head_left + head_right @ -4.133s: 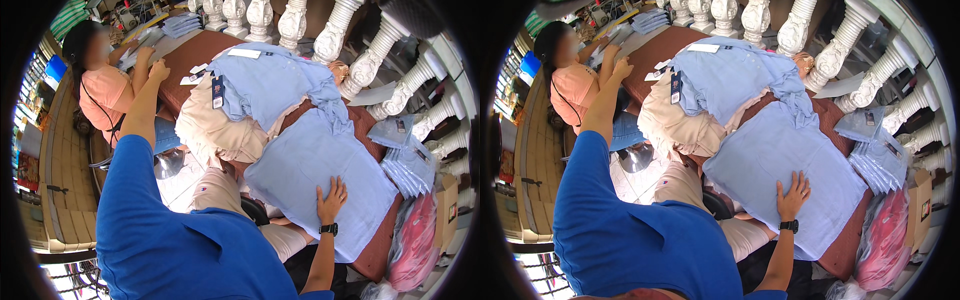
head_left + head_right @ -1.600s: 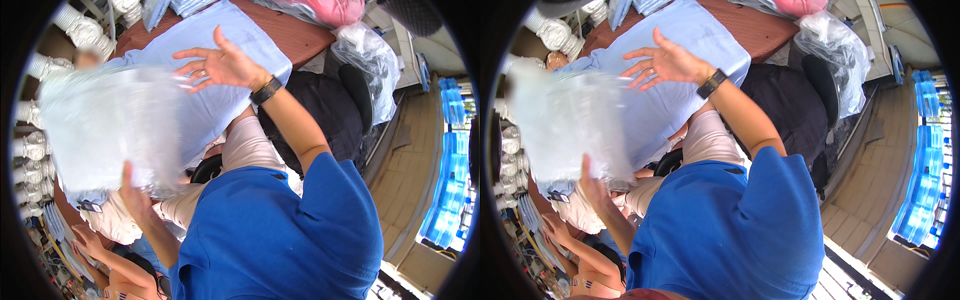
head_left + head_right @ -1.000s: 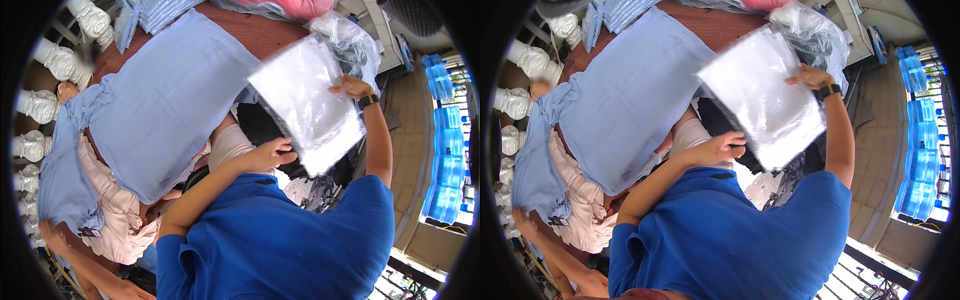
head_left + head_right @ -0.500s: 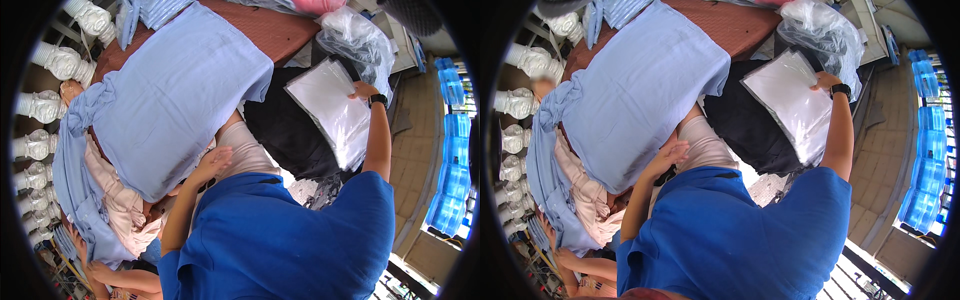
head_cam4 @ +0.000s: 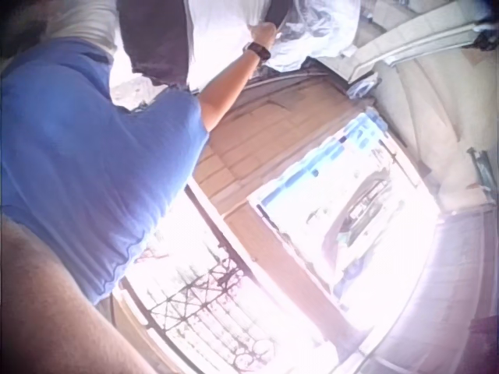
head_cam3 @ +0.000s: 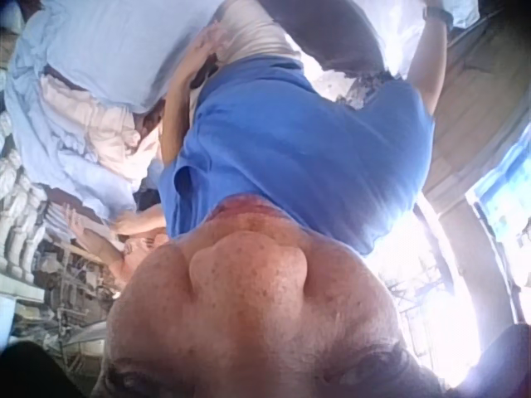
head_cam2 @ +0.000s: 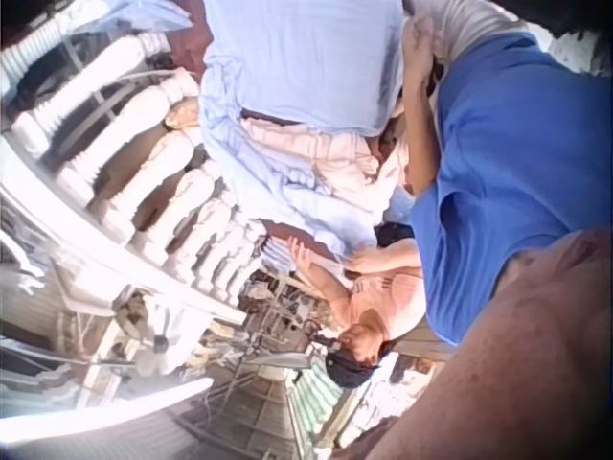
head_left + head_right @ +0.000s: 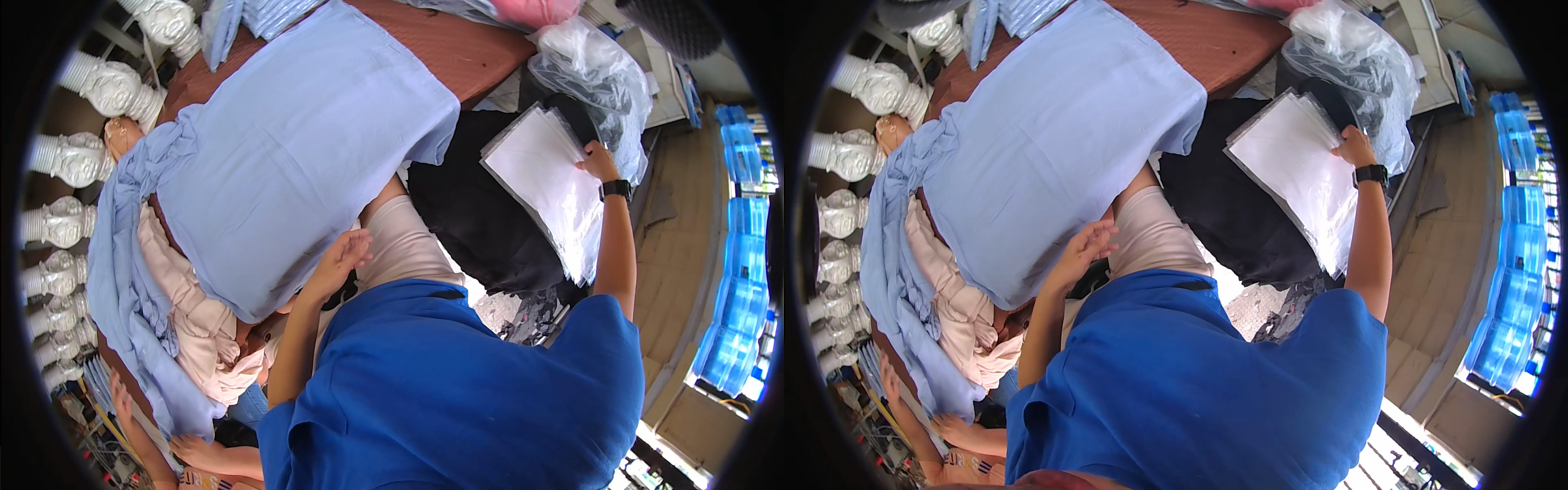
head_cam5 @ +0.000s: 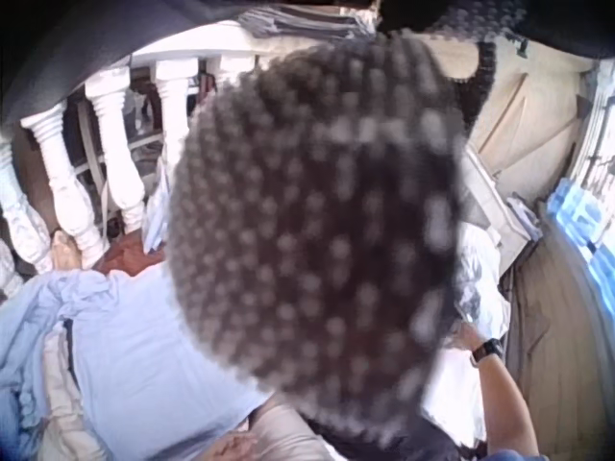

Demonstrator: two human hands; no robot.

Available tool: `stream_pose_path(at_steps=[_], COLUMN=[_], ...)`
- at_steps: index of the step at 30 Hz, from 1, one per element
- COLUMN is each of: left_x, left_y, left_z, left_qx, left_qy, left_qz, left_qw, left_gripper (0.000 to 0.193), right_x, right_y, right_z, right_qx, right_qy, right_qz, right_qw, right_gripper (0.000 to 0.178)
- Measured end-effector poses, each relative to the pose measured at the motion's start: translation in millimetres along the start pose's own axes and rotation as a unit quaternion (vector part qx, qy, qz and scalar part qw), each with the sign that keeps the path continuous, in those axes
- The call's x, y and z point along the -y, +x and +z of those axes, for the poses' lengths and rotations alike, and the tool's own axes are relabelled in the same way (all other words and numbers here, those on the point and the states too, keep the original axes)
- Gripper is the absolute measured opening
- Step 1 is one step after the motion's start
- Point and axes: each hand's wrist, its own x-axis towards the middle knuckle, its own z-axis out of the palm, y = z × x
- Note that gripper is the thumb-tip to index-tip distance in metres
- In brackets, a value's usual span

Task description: The person folds a light blue button-up shirt using a cardboard template and then places the folded shirt into a clear plastic bag.

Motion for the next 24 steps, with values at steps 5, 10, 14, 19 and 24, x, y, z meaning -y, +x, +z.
stream_pose_path(at_steps=[5, 10, 14, 19, 24], left_x=[-1.9, 36.3, 112.6, 115.8, 64.7], left_y=[-27.0, -113.3, -157.5, -159.2, -124.4], left_z=[-19.1, -63.5, -98.0, -85.3, -67.0], left_qx=[-0.036, -0.072, -0.204, -0.276, -0.163], left_qy=[0.024, 0.212, 0.272, 0.182, 0.129], left_qz=[0.032, -0.135, -0.152, -0.106, -0.026], left_qw=[0.999, 0.965, 0.928, 0.938, 0.978], left_gripper=[0.042, 0.039, 0.041, 0.037, 0.029], right_x=[27.6, 66.2, 117.5, 183.3, 162.9], right_y=[-15.2, -38.9, -64.1, -106.1, -139.6], right_z=[-16.8, -30.3, -25.0, 18.1, 55.1], right_qx=[-0.033, -0.128, -0.191, 0.111, -0.006], right_qy=[-0.039, -0.087, -0.019, -0.099, -0.025], right_qz=[0.026, -0.069, -0.249, -0.099, -0.156], right_qw=[0.998, 0.986, 0.949, 0.984, 0.987], right_gripper=[0.055, 0.044, 0.038, 0.116, 0.079])
